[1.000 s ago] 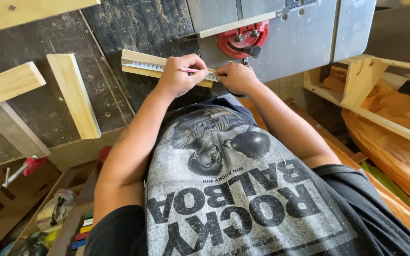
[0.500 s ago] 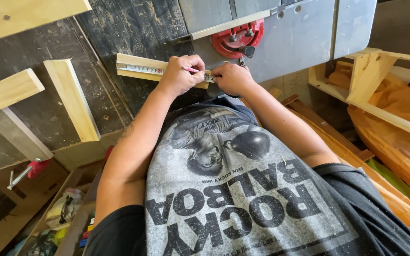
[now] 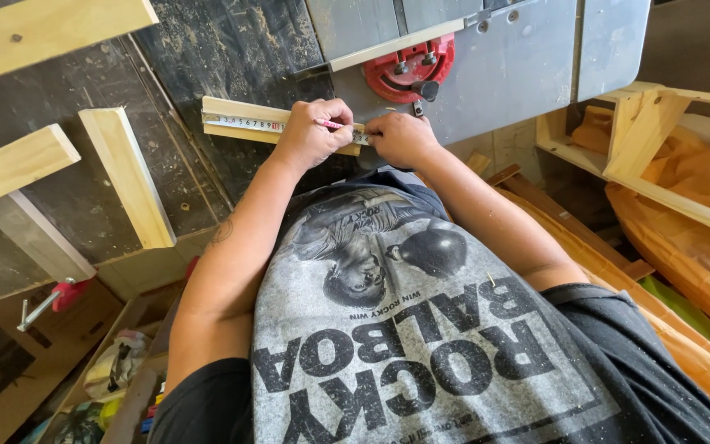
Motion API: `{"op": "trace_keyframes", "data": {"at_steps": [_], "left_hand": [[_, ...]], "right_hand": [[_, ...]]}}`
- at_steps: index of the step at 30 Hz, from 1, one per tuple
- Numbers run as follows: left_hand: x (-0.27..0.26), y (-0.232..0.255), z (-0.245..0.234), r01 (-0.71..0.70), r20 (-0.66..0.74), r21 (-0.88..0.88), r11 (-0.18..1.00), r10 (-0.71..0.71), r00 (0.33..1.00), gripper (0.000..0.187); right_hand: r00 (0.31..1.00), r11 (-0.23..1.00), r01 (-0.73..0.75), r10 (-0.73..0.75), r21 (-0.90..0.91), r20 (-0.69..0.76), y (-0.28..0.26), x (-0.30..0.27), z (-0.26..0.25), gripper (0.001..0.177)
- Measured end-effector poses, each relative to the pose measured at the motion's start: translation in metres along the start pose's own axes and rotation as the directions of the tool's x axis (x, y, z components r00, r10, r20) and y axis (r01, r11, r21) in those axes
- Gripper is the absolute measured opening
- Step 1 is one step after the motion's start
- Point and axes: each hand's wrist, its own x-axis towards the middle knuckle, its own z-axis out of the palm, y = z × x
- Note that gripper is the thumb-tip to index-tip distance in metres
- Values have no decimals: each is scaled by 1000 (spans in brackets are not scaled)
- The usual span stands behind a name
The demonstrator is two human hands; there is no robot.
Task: Measuring and marking various wooden boards using tape measures and pencils on a table saw surface.
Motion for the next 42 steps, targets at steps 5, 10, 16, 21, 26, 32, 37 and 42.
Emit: {"op": "trace_keyframes", "data": {"at_steps": [5, 10, 16, 21, 26, 32, 37, 42], "left_hand": [[-1, -2, 1, -5, -10, -13, 1000, 5, 1000, 6], [-3, 5, -2, -15, -45, -38, 999, 13, 999, 6], [-41, 17, -58, -146, -302, -261, 954, 63, 951, 12], [-136, -5, -179, 225, -659, 451, 864, 152, 737, 32], [-217, -122, -237, 670, -674, 575, 469, -192, 713, 42], [-225, -119, -230, 663, -721, 606, 440, -50, 692, 27], [-185, -27, -177, -57, -389, 676, 735, 422, 819, 28], [-133, -9, -96, -440, -13, 606, 662, 562, 827, 61]], "right_hand": [[1000, 1000, 1, -1, 0, -16, -2, -1, 2, 24], [999, 1000, 11, -11, 7, -34, 0, -2, 6, 23], [995, 997, 54, -49, 62, -84, -8, -18, 11, 28], [967, 925, 247, -214, 288, -141, -51, -31, -5, 31], [981, 899, 191, -192, 394, -37, -113, -21, -15, 30], [985, 674, 170, -105, 719, -135, -190, 23, -26, 26], [933, 524, 240, 109, 817, -344, -240, 93, -36, 25], [839, 635, 299, 181, 712, -514, -247, 132, -51, 18]]}}
